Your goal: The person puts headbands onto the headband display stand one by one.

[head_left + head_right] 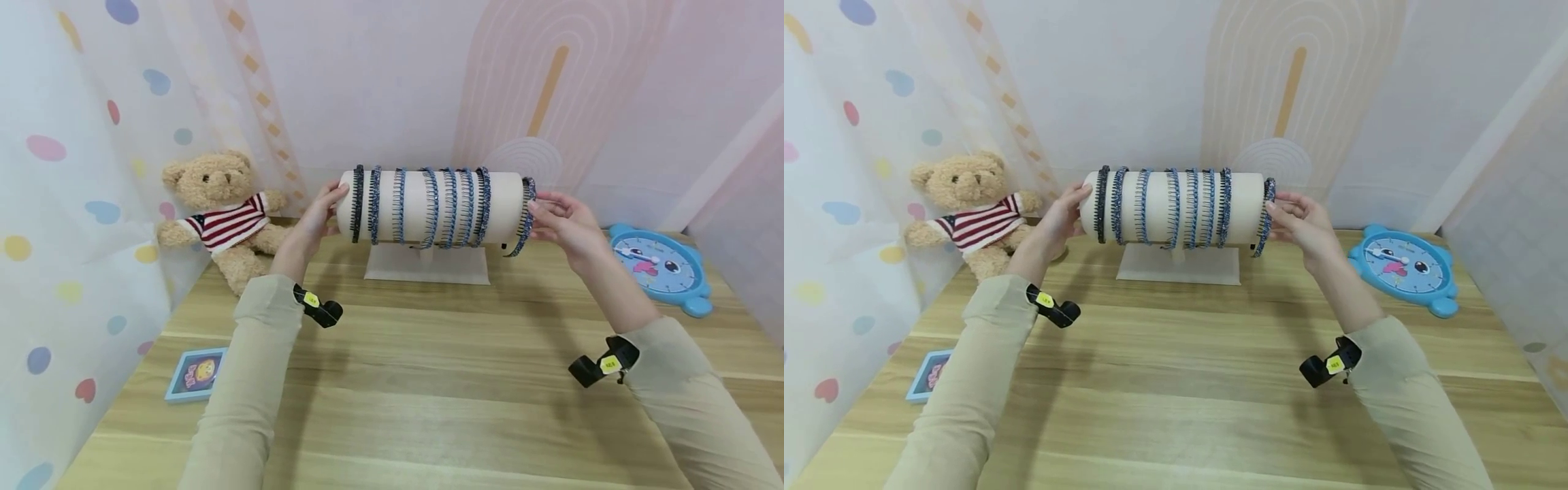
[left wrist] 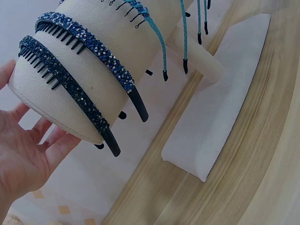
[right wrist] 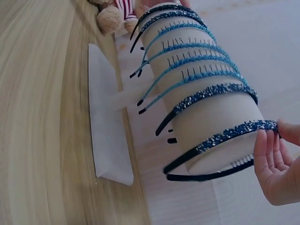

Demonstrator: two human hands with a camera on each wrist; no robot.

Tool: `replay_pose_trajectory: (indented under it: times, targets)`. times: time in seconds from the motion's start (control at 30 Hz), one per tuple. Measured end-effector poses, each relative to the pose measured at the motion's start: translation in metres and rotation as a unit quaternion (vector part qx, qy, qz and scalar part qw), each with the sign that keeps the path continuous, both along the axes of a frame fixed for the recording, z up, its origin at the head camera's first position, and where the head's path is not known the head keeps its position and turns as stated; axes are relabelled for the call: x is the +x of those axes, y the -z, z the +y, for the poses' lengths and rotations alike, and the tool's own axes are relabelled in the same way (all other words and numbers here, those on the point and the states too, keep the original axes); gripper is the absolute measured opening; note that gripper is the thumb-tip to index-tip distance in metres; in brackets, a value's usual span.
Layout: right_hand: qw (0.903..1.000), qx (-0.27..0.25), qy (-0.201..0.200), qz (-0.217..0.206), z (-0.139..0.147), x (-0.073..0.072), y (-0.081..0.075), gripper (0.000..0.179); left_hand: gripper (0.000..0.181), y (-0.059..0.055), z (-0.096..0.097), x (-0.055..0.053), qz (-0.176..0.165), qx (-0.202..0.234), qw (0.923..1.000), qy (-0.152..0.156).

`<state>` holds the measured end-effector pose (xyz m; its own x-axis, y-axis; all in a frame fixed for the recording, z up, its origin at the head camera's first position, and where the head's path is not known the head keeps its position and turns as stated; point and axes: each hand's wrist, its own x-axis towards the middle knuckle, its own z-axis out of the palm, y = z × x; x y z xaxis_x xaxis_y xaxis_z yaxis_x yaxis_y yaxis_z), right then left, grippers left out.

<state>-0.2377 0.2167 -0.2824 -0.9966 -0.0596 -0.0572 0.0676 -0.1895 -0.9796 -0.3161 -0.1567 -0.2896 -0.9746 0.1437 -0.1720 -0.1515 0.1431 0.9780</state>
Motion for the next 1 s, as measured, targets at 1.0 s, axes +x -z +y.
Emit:
replay_pose_trajectory:
  times: [1.0]
  targets:
    - [0.8778,0.399,-0.033,0.262,0.009,-0.028,0.011,0.058,0.064,-0.001,-0.001,0.0,-0.006,0.005,0.9999,0.01]
